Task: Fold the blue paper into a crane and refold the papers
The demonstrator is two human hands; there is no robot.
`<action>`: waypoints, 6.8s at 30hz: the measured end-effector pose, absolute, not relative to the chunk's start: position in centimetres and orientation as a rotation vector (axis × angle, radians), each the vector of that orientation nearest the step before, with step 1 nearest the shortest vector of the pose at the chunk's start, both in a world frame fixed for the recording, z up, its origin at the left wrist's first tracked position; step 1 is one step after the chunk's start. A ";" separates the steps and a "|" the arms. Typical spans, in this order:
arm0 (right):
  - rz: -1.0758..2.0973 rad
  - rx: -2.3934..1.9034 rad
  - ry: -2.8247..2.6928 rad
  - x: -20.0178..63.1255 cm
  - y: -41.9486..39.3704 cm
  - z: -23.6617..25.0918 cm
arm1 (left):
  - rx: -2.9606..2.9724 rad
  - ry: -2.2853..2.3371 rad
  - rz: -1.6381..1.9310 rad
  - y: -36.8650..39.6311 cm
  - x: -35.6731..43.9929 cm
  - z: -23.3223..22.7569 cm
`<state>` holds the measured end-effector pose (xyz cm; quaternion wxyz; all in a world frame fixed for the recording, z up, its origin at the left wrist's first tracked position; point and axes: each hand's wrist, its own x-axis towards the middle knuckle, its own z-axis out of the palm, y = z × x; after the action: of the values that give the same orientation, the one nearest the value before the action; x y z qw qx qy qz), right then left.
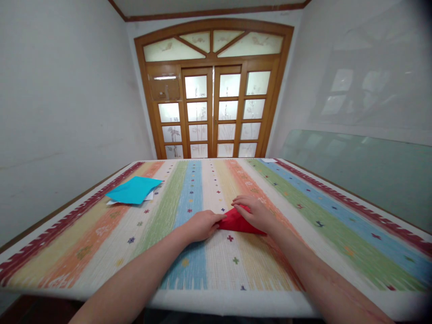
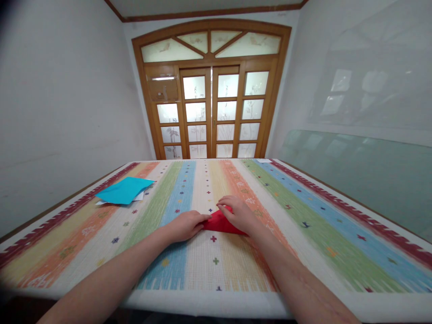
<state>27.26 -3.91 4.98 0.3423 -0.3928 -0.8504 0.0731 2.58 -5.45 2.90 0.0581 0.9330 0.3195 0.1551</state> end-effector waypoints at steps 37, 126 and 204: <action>0.497 -1.057 -2.536 25.5 -5.4 4.5 | 2.807 1.177 0.483 -4.2 2.0 1.9; -0.080 -1.125 -2.526 23.2 -5.4 2.3 | 2.805 1.192 0.518 -4.2 1.9 1.6; -0.154 -1.165 -2.253 22.8 -7.5 5.1 | 2.857 1.029 1.123 -6.0 2.5 3.8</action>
<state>22.78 -7.47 5.05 0.2957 -0.4378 -0.8471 -0.0578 2.51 -6.02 3.79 -0.0480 0.8814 0.3174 0.3464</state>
